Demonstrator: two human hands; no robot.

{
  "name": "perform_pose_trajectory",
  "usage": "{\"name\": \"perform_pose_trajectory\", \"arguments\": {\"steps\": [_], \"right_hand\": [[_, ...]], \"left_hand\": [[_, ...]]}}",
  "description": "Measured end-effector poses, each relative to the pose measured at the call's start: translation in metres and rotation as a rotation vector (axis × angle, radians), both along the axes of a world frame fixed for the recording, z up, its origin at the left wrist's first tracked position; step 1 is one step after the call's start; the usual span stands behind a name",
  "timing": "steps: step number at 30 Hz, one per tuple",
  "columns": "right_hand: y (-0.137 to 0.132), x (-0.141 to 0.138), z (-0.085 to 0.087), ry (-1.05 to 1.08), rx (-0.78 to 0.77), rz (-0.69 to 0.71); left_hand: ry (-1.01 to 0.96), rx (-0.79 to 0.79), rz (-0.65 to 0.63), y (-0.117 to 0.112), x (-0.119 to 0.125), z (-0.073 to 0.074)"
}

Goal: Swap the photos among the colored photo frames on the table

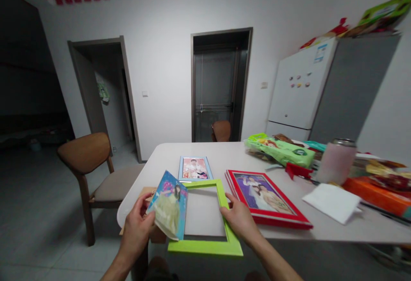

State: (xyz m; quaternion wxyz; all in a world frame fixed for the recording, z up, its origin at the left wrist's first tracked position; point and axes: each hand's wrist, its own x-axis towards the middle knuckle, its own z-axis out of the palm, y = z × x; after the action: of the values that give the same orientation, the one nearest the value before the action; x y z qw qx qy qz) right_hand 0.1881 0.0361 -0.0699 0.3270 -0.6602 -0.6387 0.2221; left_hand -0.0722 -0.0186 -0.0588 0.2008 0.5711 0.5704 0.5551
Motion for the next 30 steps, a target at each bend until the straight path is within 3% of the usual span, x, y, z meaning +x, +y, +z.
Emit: {"name": "perform_pose_trajectory", "arguments": {"steps": [4,7,17,21,27,30], "right_hand": [[0.002,0.001,-0.012,-0.246,0.021,0.011],[0.003,-0.001,-0.02,-0.363,0.049,0.023],[0.004,-0.004,-0.027,-0.548,0.136,0.093],[0.003,-0.008,-0.029,-0.551,0.221,0.091],[0.003,-0.008,-0.033,-0.535,0.207,0.108],[0.0,-0.02,-0.027,-0.429,0.26,0.113]], "left_hand": [[-0.009,-0.148,-0.041,0.0,-0.023,-0.035],[0.075,-0.203,-0.045,-0.003,-0.026,-0.046],[0.434,-0.193,-0.005,-0.014,-0.024,-0.033],[0.537,-0.19,0.013,-0.014,-0.024,-0.035],[0.632,-0.173,0.027,-0.017,-0.023,-0.038],[0.656,-0.106,0.017,-0.018,-0.018,-0.039]]}}
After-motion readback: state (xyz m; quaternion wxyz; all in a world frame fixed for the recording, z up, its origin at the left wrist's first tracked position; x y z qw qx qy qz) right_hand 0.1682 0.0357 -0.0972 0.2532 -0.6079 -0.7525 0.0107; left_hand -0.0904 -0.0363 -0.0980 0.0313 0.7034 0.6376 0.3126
